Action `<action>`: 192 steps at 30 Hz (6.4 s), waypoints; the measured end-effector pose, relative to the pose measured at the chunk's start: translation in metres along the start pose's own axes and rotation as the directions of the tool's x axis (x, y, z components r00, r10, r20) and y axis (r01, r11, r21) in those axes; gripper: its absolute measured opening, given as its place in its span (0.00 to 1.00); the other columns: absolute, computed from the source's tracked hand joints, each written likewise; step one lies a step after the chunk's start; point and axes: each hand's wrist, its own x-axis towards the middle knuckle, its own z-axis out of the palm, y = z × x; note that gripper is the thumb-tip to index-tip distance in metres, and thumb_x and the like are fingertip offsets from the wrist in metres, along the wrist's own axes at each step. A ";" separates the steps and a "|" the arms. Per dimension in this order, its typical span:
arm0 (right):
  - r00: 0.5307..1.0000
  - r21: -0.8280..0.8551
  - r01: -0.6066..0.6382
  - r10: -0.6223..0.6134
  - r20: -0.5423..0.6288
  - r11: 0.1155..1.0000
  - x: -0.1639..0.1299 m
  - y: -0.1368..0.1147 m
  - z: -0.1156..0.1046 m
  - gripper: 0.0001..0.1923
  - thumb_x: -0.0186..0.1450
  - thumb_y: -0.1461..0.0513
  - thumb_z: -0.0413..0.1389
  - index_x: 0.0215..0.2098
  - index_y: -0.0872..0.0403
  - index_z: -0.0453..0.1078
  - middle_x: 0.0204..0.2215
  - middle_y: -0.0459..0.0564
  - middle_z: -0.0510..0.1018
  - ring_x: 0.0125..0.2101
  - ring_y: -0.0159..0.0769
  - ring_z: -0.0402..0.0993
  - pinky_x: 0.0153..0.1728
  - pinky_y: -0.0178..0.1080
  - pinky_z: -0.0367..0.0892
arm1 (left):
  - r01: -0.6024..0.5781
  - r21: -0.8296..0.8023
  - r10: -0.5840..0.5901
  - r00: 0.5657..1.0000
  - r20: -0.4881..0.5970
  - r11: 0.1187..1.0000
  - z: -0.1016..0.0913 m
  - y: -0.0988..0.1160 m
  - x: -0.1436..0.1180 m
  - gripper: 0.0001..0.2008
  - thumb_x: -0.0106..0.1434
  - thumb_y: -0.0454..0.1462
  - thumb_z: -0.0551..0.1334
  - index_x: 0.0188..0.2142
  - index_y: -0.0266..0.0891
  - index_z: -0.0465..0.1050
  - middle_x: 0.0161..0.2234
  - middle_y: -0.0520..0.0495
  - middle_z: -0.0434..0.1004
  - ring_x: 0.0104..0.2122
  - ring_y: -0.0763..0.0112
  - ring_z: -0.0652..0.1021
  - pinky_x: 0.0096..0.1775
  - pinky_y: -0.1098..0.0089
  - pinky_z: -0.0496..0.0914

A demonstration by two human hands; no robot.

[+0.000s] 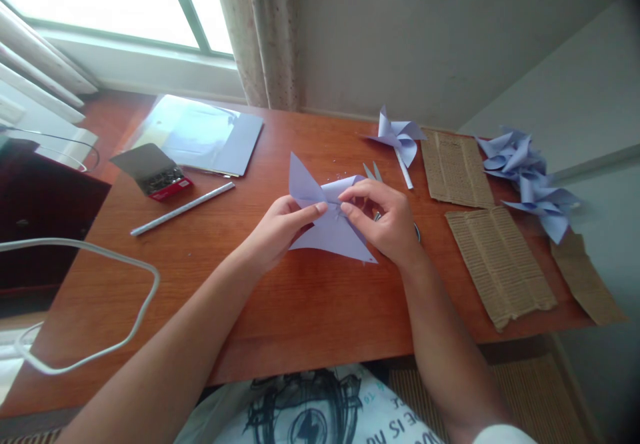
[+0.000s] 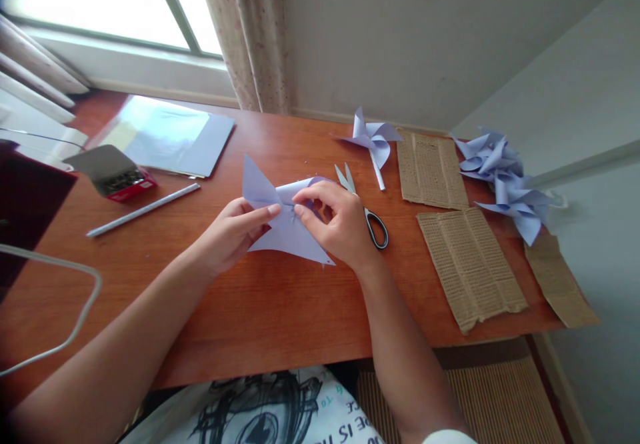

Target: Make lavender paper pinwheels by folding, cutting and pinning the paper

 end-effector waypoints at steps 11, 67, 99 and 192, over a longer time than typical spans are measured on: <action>1.000 -0.068 0.017 -0.018 -0.024 0.998 0.001 0.003 0.005 0.04 0.65 0.66 0.62 0.36 0.49 0.76 0.33 0.45 0.78 0.31 0.33 0.71 0.28 0.37 0.64 | -0.024 0.057 0.027 0.998 -0.050 0.998 0.002 -0.002 -0.001 0.18 0.54 0.40 0.75 0.42 0.33 0.83 0.35 0.41 0.86 0.33 0.59 0.83 0.39 0.66 0.76; 0.989 -0.003 0.067 -0.067 -0.129 0.998 -0.002 0.009 0.013 0.08 0.69 0.64 0.58 0.41 0.45 0.79 0.52 0.50 0.78 0.54 0.44 0.75 0.53 0.50 0.73 | -0.117 0.110 0.152 0.902 -0.404 0.987 0.003 -0.004 0.002 0.13 0.51 0.41 0.74 0.33 0.34 0.81 0.29 0.48 0.83 0.28 0.69 0.77 0.31 0.73 0.70; 0.989 -0.035 0.124 -0.121 0.082 0.992 0.000 0.007 -0.005 0.11 0.67 0.67 0.60 0.40 0.43 0.80 0.57 0.46 0.77 0.59 0.45 0.72 0.60 0.52 0.69 | -0.131 -0.054 0.097 0.902 -0.421 0.990 -0.004 0.006 0.004 0.14 0.50 0.38 0.73 0.34 0.33 0.78 0.25 0.49 0.79 0.25 0.69 0.76 0.29 0.72 0.70; 0.945 -0.622 0.240 -0.327 -0.027 0.745 -0.008 0.008 0.032 0.05 0.70 0.64 0.57 0.38 0.52 0.76 0.33 0.52 0.79 0.38 0.44 0.69 0.40 0.45 0.69 | -0.215 0.410 0.353 0.887 -0.297 0.886 0.005 -0.020 0.007 0.07 0.56 0.38 0.68 0.29 0.34 0.78 0.28 0.51 0.79 0.29 0.70 0.76 0.33 0.72 0.69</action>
